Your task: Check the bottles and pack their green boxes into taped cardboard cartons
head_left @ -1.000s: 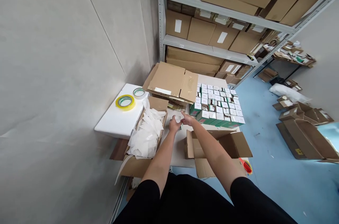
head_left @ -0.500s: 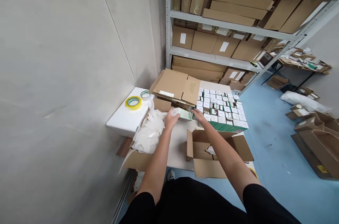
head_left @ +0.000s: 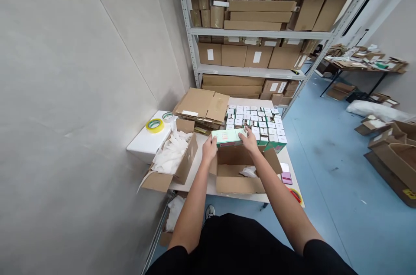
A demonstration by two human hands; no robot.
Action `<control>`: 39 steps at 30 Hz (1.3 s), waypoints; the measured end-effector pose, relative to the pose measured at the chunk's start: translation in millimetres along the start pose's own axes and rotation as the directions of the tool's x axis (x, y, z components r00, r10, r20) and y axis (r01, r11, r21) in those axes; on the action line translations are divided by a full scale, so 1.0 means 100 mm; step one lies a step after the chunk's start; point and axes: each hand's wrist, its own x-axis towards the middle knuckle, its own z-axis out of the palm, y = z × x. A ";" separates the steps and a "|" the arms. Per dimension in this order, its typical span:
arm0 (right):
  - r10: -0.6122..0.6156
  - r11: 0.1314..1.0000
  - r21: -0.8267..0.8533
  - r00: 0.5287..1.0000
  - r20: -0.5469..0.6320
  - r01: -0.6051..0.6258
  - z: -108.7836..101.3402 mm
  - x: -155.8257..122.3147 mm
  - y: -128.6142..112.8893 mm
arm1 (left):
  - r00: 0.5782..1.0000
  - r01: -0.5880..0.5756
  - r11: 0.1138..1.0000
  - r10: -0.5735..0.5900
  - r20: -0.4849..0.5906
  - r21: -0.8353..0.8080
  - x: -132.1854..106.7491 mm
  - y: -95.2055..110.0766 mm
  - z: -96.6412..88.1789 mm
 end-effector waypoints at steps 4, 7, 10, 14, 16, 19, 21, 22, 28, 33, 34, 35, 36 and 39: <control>0.048 0.994 -0.103 0.999 -0.014 -0.049 -0.48 -0.33 0.27 | 0.996 0.024 0.989 -0.036 0.080 0.146 -0.40 0.02 0.30; 0.108 0.989 -0.107 0.994 0.014 -0.106 -0.69 -0.57 0.49 | 0.989 0.048 0.961 -0.085 0.123 0.273 -0.61 -0.10 0.48; 0.185 0.982 -0.048 0.982 0.024 -0.184 -0.83 -0.77 0.67 | 0.977 -0.038 0.862 -0.075 0.201 0.505 -0.77 -0.31 0.57; 0.180 0.982 0.037 0.981 0.076 -0.183 -0.97 -0.97 0.79 | 0.881 -0.089 0.691 -0.282 0.380 0.718 -0.92 -0.64 0.56; 0.158 0.985 0.060 0.982 0.099 -0.165 -1.01 -1.06 0.80 | 0.824 -0.117 0.657 -0.355 0.442 0.745 -0.97 -0.79 0.54; 0.135 0.986 0.075 0.981 0.141 -0.147 -1.03 -1.17 0.76 | 0.827 -0.195 0.648 -0.296 0.478 0.737 -1.05 -0.94 0.55; 0.117 0.989 0.071 0.979 0.166 -0.130 -1.01 -1.25 0.71 | 0.849 -0.215 0.636 -0.254 0.464 0.741 -1.12 -0.98 0.60; 0.109 0.990 0.067 0.979 0.175 -0.122 -0.99 -1.29 0.67 | 0.861 -0.212 0.631 -0.240 0.448 0.746 -1.17 -0.99 0.63; 0.015 0.999 0.031 0.984 0.179 -0.021 -0.81 -1.45 0.41 | 0.956 -0.077 0.729 -0.139 0.257 0.680 -1.71 -1.00 0.70; -0.085 0.996 0.006 0.975 0.204 0.085 -0.46 -1.58 0.13 | 0.993 -0.012 0.787 -0.062 0.098 0.617 -2.33 -1.12 0.38; -0.091 0.996 0.007 0.972 0.217 0.092 -0.35 -1.63 0.08 | 0.995 -0.001 0.791 -0.059 0.078 0.612 -2.45 -1.15 0.28; -0.096 0.995 0.009 0.968 0.233 0.097 -0.24 -1.68 0.03 | 0.996 0.010 0.791 -0.060 0.060 0.612 -2.56 -1.18 0.16; -0.102 0.995 0.009 0.962 0.252 0.104 -0.12 -1.74 -0.02 | 0.997 0.023 0.787 -0.064 0.044 0.617 -2.66 -1.21 0.05; -0.135 0.990 0.006 0.937 0.321 0.141 0.23 -1.94 -0.15 | 0.998 0.057 0.778 -0.066 -0.008 0.626 -2.96 -1.33 -0.32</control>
